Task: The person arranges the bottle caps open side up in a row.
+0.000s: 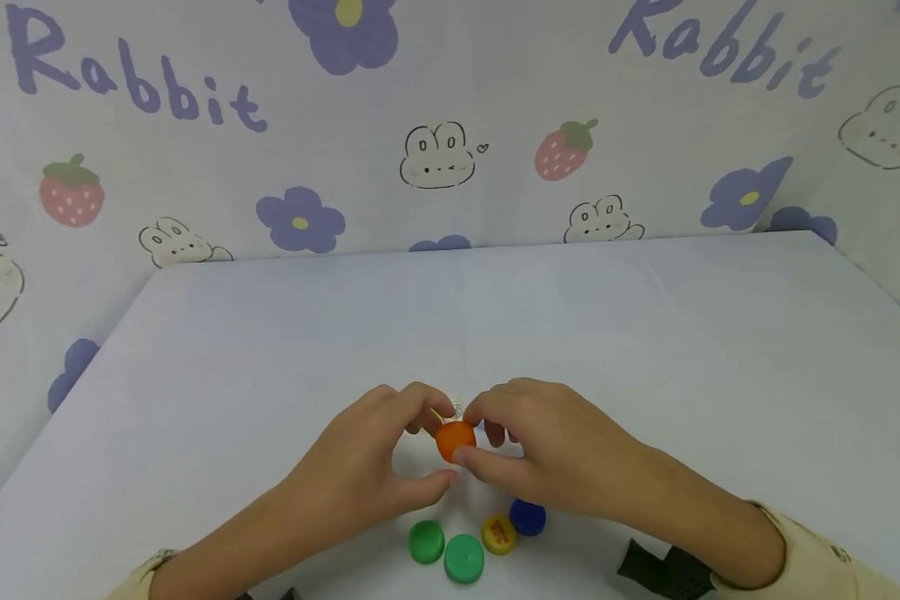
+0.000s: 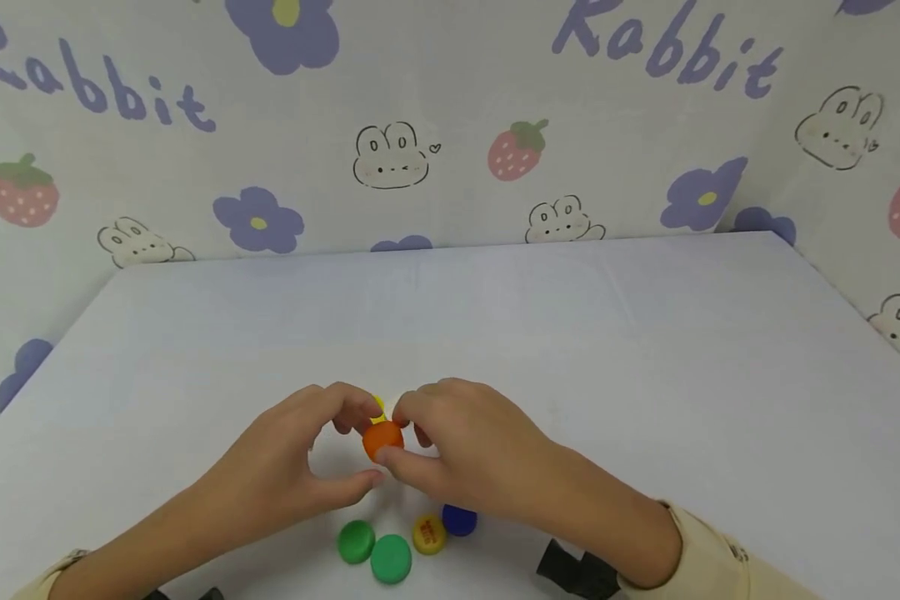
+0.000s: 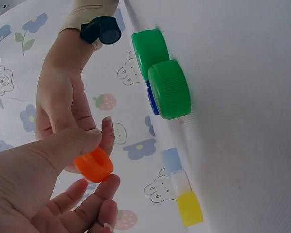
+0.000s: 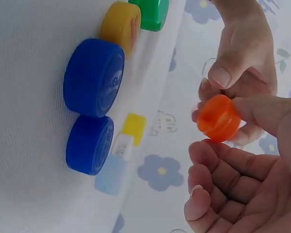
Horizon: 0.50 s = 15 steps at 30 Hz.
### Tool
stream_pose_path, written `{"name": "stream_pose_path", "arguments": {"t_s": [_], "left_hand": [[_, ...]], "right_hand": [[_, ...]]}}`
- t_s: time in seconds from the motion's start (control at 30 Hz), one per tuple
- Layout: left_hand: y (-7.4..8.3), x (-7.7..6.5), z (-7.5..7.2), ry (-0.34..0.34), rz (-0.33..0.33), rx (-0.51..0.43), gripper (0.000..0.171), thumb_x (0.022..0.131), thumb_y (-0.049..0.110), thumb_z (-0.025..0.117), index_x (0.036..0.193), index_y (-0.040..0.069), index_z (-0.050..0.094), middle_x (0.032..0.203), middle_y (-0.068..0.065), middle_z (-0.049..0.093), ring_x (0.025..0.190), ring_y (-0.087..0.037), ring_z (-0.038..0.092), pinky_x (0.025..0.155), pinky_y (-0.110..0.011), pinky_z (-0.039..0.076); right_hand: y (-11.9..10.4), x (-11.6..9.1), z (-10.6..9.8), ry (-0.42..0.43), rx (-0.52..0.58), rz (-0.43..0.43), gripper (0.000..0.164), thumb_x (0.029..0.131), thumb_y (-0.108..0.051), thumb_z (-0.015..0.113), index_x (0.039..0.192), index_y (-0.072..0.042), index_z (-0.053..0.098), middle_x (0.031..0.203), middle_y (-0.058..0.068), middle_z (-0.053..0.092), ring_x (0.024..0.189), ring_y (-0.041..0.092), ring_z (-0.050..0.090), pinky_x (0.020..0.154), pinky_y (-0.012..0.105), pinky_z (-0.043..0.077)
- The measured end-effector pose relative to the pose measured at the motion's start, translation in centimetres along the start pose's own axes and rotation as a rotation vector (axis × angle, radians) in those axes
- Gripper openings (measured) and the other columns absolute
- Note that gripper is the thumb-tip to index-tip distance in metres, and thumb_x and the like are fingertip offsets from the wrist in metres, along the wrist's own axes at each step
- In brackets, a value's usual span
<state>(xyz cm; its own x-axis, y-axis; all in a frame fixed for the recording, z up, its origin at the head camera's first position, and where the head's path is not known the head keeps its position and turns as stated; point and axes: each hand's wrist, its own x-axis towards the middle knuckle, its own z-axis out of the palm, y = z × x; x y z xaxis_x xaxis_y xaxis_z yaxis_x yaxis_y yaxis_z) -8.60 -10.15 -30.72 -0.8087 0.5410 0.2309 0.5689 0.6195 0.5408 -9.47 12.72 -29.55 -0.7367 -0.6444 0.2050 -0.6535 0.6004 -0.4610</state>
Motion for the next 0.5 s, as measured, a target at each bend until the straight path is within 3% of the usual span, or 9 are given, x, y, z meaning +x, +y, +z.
{"name": "stream_pose_path", "arguments": {"t_s": [0.27,0.37,0.5], "left_hand": [[0.19,-0.08,0.21,0.095,0.041,0.061,0.045,0.082,0.013,0.087,0.118,0.019,0.06,0.099,0.009,0.068,0.09,-0.009,0.058,0.077,-0.028,0.053],[0.05,-0.02,0.26,0.151,0.069,0.098,0.047,0.081,0.008,0.087,0.117,0.019,0.059,0.097,0.007,0.07,0.087,-0.009,0.059,0.074,-0.027,0.053],[-0.1,0.1,0.44,0.173,0.093,0.101,0.047,0.081,0.005,0.087,0.117,0.019,0.059,0.097,0.007,0.071,0.087,-0.009,0.059,0.075,-0.026,0.054]], "right_hand": [[0.07,0.26,-0.07,-0.004,0.077,0.038,0.024,0.102,-0.038,0.064,0.102,-0.016,0.073,0.085,-0.014,0.062,0.076,0.008,0.056,0.066,0.026,0.05],[0.21,0.46,-0.06,-0.033,0.146,0.057,0.028,0.106,-0.039,0.057,0.099,-0.016,0.072,0.079,-0.014,0.059,0.071,0.006,0.053,0.063,0.026,0.048],[0.49,0.57,-0.05,-0.098,0.279,0.111,0.033,0.11,-0.037,0.048,0.099,-0.015,0.07,0.073,-0.009,0.057,0.066,0.012,0.05,0.059,0.028,0.044]]}}
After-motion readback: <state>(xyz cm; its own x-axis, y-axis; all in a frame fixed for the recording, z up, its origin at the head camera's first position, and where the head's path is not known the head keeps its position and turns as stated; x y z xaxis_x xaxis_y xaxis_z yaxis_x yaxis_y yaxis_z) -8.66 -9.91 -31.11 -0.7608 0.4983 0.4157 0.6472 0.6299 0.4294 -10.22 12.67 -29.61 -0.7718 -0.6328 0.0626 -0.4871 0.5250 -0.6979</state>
